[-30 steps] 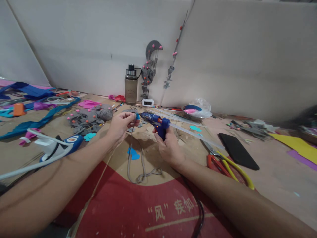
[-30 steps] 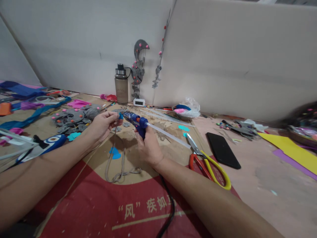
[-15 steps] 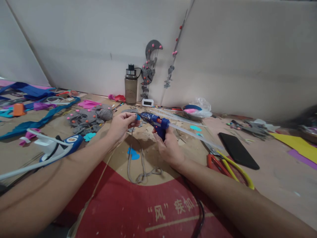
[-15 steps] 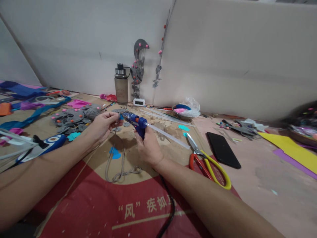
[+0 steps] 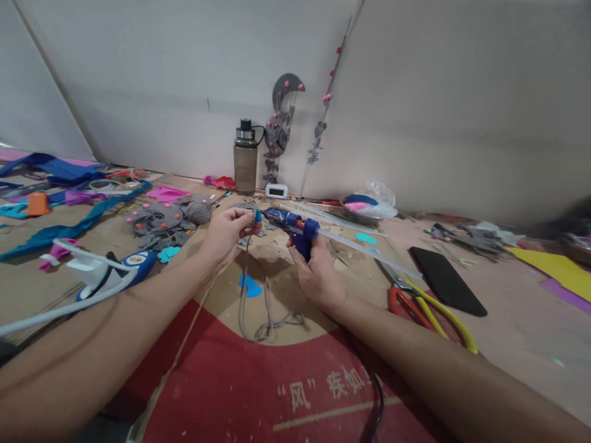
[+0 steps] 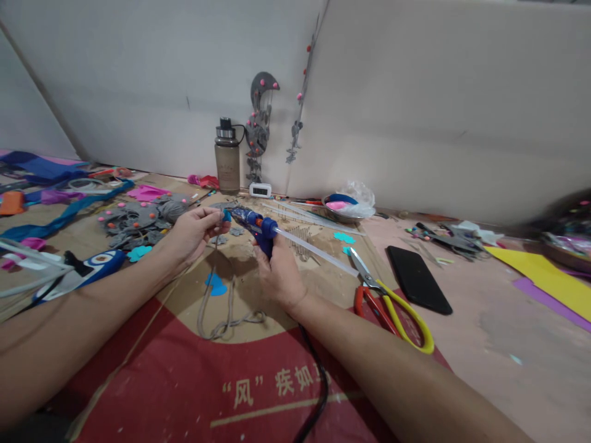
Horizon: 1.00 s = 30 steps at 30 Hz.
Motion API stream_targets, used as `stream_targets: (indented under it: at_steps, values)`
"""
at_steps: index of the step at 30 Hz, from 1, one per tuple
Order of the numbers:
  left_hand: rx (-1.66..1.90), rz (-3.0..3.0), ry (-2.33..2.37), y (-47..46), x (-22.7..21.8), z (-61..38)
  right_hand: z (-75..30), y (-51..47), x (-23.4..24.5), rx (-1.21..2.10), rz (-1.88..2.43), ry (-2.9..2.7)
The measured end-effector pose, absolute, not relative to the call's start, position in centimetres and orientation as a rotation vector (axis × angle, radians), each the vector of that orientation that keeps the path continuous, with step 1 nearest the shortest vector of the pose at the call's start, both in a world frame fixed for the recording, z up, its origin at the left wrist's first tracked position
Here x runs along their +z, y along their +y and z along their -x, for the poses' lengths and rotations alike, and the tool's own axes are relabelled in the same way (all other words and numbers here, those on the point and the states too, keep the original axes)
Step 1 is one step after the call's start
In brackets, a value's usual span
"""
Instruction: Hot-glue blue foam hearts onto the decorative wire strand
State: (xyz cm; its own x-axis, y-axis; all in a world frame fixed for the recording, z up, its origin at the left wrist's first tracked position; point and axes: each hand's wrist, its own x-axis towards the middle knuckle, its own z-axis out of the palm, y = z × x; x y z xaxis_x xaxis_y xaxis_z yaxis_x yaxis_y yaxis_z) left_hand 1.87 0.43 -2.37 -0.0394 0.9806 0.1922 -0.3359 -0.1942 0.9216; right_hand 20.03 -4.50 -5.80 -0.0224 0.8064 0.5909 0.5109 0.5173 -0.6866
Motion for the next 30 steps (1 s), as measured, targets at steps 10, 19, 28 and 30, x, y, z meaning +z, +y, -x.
stream_targets:
  at_steps: [10,19,28,30]
  values:
    - [1.472,-1.091,0.857,0.39,-2.37,-1.92,-19.95,-4.98,-5.31,0.338,1.116,-1.718]
    - [1.467,-1.096,0.861,0.42,-2.40,-1.94,-20.01,-4.83,-5.47,0.337,1.126,-1.706]
    - [1.492,-1.081,0.862,0.45,-2.26,-1.86,-19.95,-4.73,-5.57,0.329,1.148,-1.688]
    - [1.491,-1.083,0.858,0.46,-2.27,-1.82,-19.96,-4.71,-5.62,0.326,1.143,-1.689]
